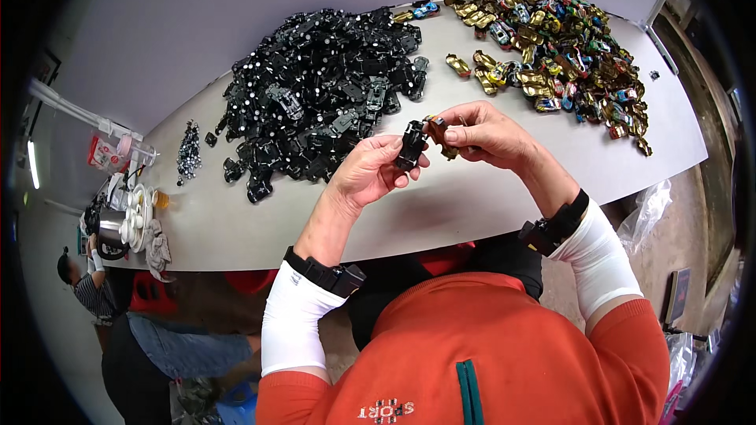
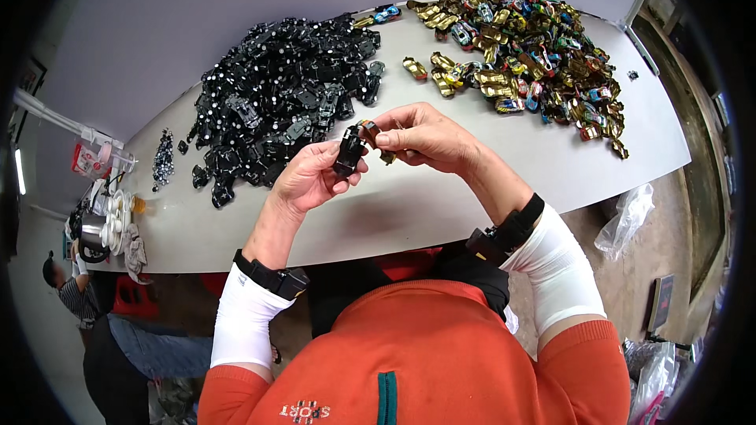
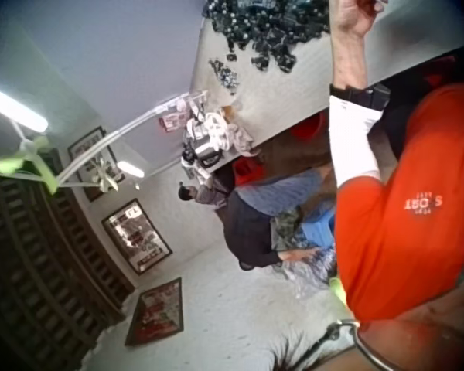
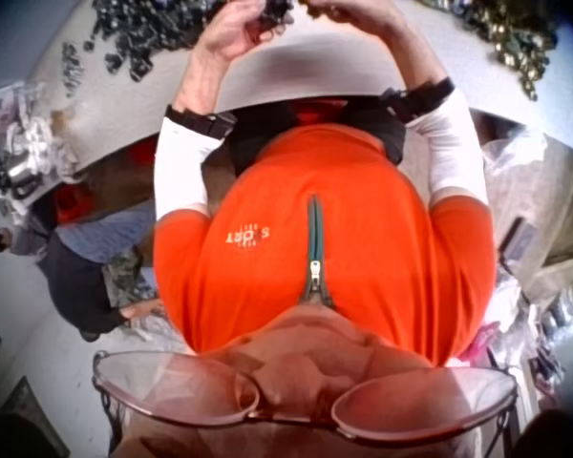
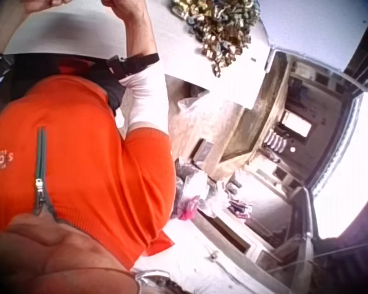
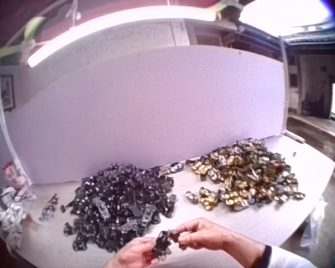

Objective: The person assembles small toy cars by hand at a workbench. They pick up black chassis and colorful car bodies from piles on the table, fit the bodies onto the chassis, and place the completed units into a separate pile.

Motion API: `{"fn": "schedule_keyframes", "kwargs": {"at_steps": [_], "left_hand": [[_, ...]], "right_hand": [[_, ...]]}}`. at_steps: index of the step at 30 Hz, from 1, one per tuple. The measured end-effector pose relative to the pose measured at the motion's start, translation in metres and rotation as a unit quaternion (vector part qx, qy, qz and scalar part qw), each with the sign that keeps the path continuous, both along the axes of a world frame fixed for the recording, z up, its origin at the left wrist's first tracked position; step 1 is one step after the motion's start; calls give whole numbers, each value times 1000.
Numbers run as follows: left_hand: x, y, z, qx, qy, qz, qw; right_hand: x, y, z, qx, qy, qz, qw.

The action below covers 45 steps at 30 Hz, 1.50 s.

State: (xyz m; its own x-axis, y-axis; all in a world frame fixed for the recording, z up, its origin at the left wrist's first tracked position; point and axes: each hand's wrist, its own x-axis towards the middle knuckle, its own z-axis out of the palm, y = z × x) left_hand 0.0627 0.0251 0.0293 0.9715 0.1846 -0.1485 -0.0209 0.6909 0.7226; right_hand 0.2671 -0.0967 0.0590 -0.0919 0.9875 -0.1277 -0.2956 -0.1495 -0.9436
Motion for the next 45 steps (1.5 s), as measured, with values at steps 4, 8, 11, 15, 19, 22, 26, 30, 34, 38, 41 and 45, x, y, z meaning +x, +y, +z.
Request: {"fn": "schedule_keyframes", "kwargs": {"at_steps": [4,8,11,15,19,22,26,30,34,38,41,45], "left_hand": [[-6,-21,-5,26,28,42,998],[-22,-27,-11,-50,-26,55,997],[-27,-29,-19,-42,-48,119,991],[-28,-26,-27,-102,-96,127,982],[-32,-23,-33,-98,-83,126,984],[-31,-23,-36,-81,-52,148,984],[-30,-26,-38,-27,-67,209,975],[-32,-29,-31,37,-64,252,965],[-32,-29,-24,73,-45,272,959],[-29,-32,-23,99,-30,277,955],[-26,-33,-23,108,-31,272,956],[-24,-35,-23,113,-29,267,956]], "right_hand": [[-11,4,-2,22,-45,31,998],[-21,3,1,14,-104,-15,994],[-30,4,-4,18,-151,-77,985],[-38,7,-27,74,-302,-134,941],[-37,3,-38,145,-438,-155,873],[-32,3,-42,162,-466,-154,856],[-40,-3,-21,94,-340,-148,924],[-49,-7,-9,70,-184,-136,971],[-61,-6,-6,102,-205,-165,959],[-62,-5,-7,108,-235,-168,951],[-63,-5,-8,99,-250,-159,950],[-62,-6,-8,103,-271,-160,944]]}}
